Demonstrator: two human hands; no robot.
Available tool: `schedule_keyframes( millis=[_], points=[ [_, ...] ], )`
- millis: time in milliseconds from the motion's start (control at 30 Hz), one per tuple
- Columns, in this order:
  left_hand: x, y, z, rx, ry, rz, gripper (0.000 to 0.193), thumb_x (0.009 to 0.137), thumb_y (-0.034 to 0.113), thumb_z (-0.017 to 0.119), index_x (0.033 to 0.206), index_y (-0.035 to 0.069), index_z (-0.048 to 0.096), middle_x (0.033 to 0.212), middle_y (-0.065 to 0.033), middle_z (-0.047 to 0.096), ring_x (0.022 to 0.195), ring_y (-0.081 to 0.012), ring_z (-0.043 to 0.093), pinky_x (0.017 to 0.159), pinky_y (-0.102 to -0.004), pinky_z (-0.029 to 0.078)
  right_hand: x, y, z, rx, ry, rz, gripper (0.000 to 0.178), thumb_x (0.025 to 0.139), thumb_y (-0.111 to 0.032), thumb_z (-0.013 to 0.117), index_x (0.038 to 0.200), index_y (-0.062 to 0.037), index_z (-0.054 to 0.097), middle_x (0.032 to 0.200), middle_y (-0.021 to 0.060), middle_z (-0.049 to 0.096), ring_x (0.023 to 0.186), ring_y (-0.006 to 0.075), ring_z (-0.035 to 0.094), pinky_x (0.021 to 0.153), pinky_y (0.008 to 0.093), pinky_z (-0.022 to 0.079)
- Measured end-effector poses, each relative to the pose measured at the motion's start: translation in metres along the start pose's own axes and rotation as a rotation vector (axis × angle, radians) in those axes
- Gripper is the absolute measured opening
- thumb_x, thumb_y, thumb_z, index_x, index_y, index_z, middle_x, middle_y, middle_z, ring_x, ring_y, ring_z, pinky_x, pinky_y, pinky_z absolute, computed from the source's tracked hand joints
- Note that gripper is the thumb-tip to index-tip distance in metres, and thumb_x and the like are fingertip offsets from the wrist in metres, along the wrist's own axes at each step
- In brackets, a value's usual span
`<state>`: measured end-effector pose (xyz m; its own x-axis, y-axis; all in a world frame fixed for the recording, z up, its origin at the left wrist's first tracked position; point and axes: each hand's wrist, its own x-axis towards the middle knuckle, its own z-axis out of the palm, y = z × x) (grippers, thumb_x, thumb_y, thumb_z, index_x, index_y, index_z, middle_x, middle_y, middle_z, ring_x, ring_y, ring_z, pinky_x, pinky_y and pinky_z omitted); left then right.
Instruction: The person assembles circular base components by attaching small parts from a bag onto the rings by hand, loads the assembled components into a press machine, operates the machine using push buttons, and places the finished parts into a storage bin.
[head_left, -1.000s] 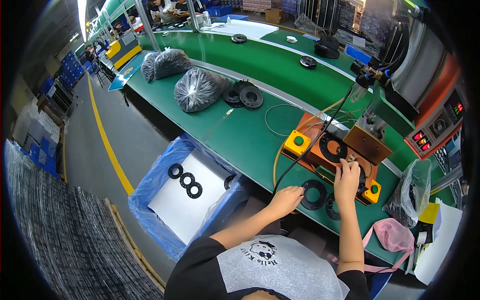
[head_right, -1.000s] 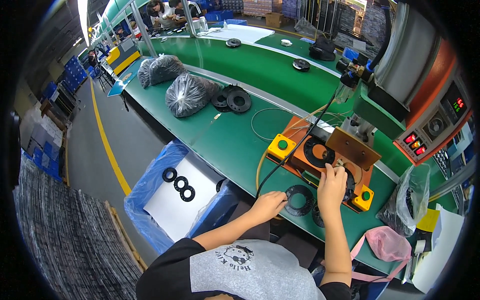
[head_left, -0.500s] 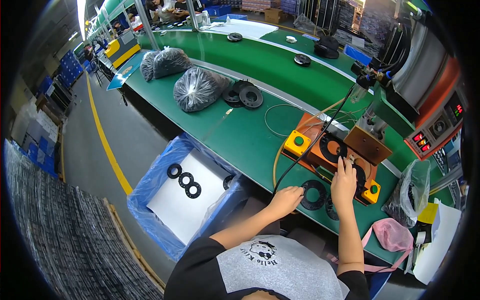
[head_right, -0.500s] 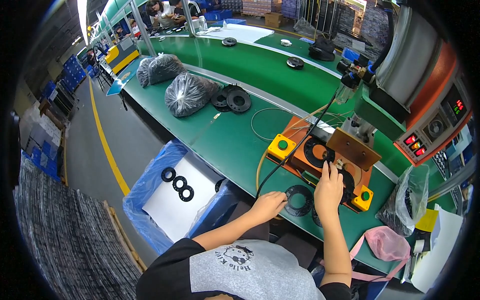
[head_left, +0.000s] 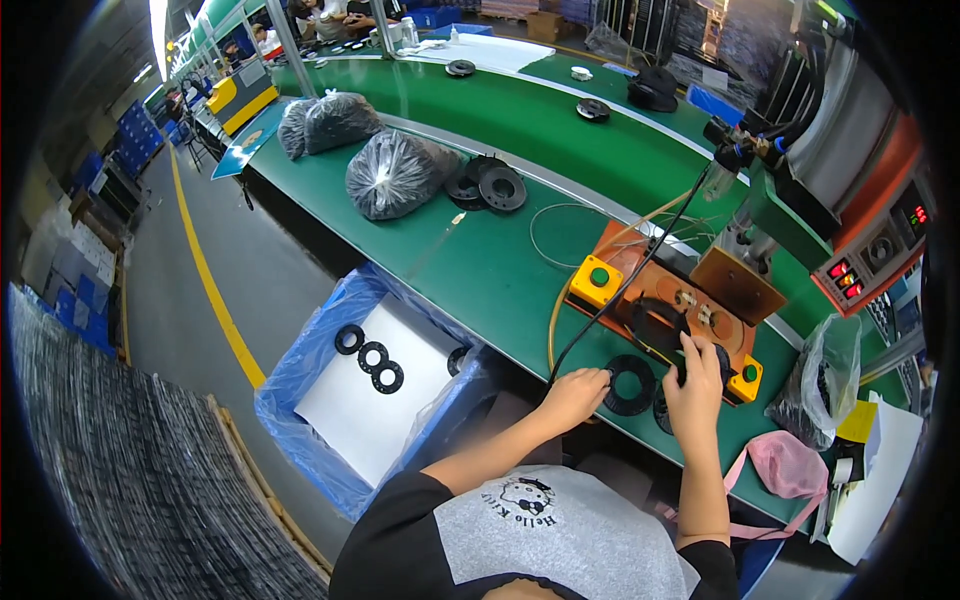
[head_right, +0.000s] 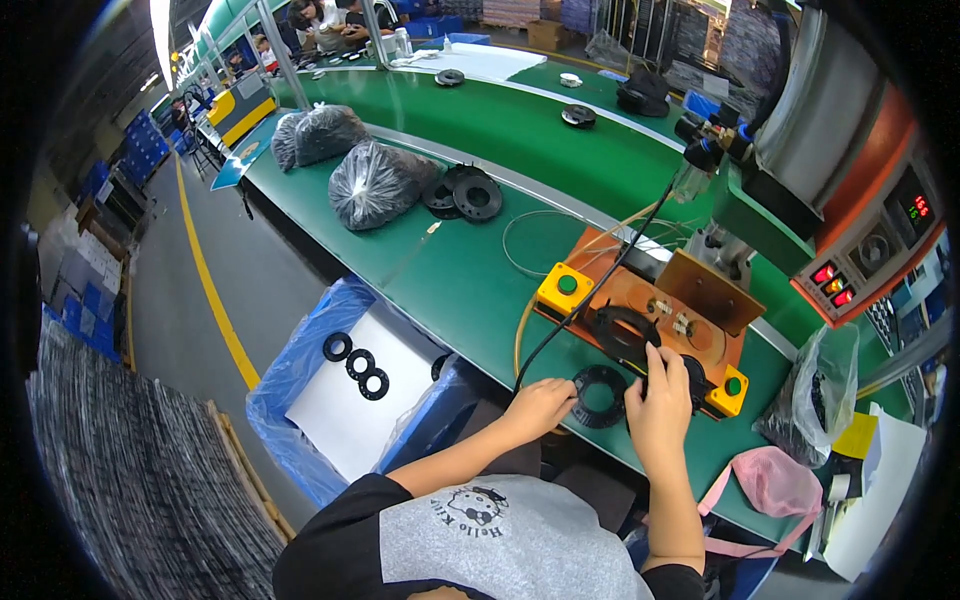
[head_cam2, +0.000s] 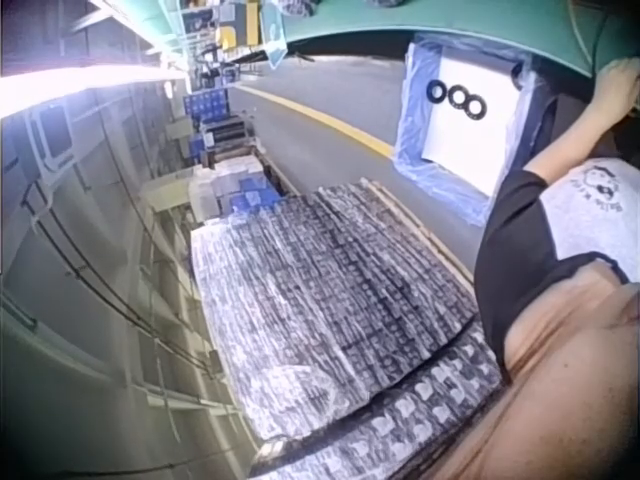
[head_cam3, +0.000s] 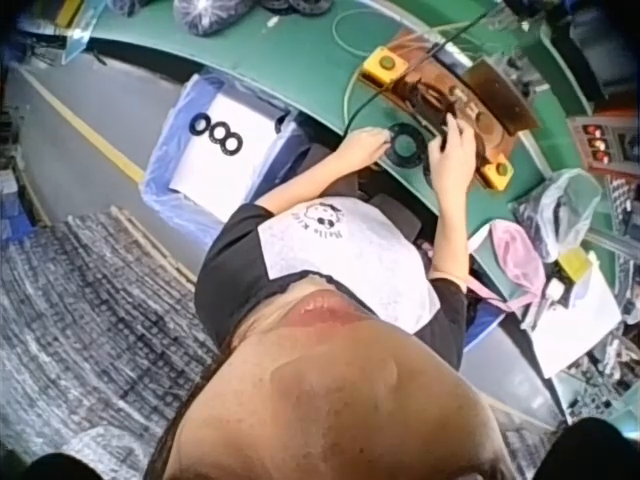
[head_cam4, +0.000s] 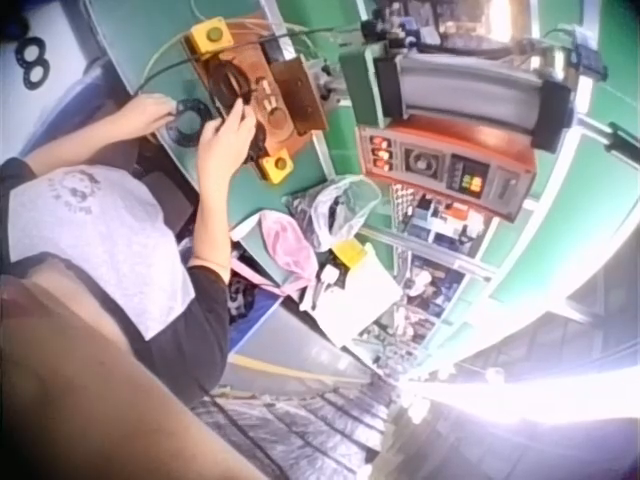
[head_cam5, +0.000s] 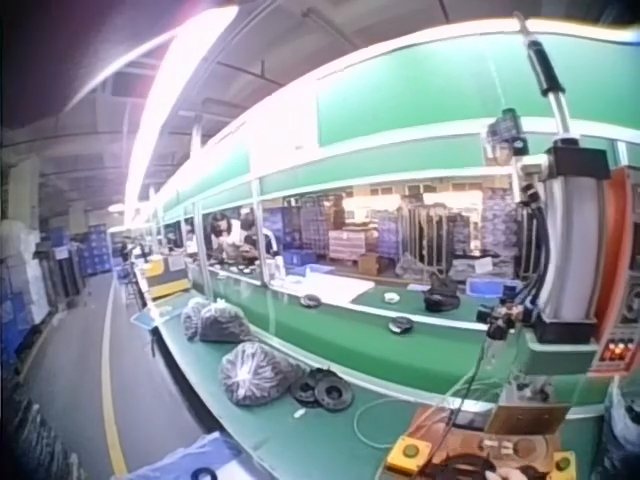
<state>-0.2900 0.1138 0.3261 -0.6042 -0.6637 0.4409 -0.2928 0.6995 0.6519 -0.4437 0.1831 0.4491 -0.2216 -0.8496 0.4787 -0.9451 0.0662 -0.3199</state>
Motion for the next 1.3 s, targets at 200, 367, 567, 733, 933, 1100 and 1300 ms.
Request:
schedule_keyframes(
  millis=[200,367,567,733,933,1100,1300],
  points=[
    [0.008,0.001,-0.006,-0.022,-0.111,-0.057,0.004,0.077,0.008,0.053,0.078,0.004,0.052,0.074,-0.0157,0.055,0.073,-0.0354,0.055,0.064,-0.0449,0.044,-0.034,0.004,-0.071,0.269,-0.151,0.138,0.038,0.065,0.001,0.06,0.103,-0.0004,0.054,0.101,0.0154,0.054,0.096,0.0335,0.055,0.082,0.0351,0.044],
    [0.016,-0.001,-0.012,0.001,-0.108,-0.129,0.008,0.081,0.01,0.06,0.082,0.003,0.056,0.076,-0.0149,0.058,0.072,-0.0319,0.057,0.065,-0.0384,0.045,-0.086,0.036,-0.136,0.234,-0.118,0.391,0.034,0.065,0.001,0.06,0.099,-0.0019,0.057,0.094,0.0096,0.055,0.084,0.0246,0.055,0.075,0.0297,0.044],
    [0.019,-0.004,-0.003,-0.073,-0.177,-0.24,0.009,0.082,0.007,0.061,0.083,0.0,0.055,0.062,-0.0081,0.049,0.053,-0.0144,0.045,0.053,-0.0262,0.039,-0.202,0.085,-0.213,-0.183,0.208,0.854,0.028,0.068,0.0,0.057,0.096,0.0016,0.059,0.087,0.0054,0.057,0.066,0.0111,0.049,0.063,0.0224,0.042],
    [0.016,0.0,-0.003,-0.09,-0.185,-0.255,0.008,0.082,0.006,0.061,0.083,0.0,0.055,0.062,-0.0078,0.049,0.054,-0.0132,0.045,0.054,-0.025,0.039,-0.321,0.153,-0.227,-0.59,0.191,1.122,0.032,0.068,-0.014,0.062,0.097,0.0002,0.062,0.093,0.0158,0.061,0.084,0.0298,0.059,0.078,0.0353,0.046],
    [0.018,0.001,-0.002,-0.043,-0.165,-0.21,0.01,0.081,0.009,0.062,0.083,0.001,0.057,0.067,-0.0127,0.056,0.058,-0.0216,0.055,0.057,-0.0304,0.044,-0.274,0.143,-0.182,-0.797,0.07,1.267,0.034,0.074,-0.018,0.064,0.103,-0.0025,0.06,0.095,0.0155,0.061,0.086,0.0318,0.059,0.079,0.0375,0.046],
    [0.016,-0.006,-0.005,-0.085,-0.13,-0.229,0.01,0.08,0.008,0.062,0.084,0.0,0.056,0.069,-0.0139,0.058,0.06,-0.024,0.057,0.056,-0.032,0.045,-0.16,0.09,-0.073,0.147,0.047,0.608,0.028,0.076,-0.01,0.066,0.101,-0.001,0.057,0.086,0.012,0.056,0.081,0.0294,0.055,0.073,0.0362,0.044],
    [0.017,0.004,-0.018,-0.218,-0.14,-0.237,0.01,0.081,0.005,0.062,0.084,-0.001,0.054,0.071,-0.0146,0.059,0.06,-0.0222,0.059,0.056,-0.0296,0.046,-0.118,0.099,0.025,0.071,0.047,0.303,0.021,0.075,-0.005,0.064,0.095,-0.001,0.057,0.079,0.011,0.05,0.075,0.0284,0.05,0.068,0.0344,0.041]
  ],
)
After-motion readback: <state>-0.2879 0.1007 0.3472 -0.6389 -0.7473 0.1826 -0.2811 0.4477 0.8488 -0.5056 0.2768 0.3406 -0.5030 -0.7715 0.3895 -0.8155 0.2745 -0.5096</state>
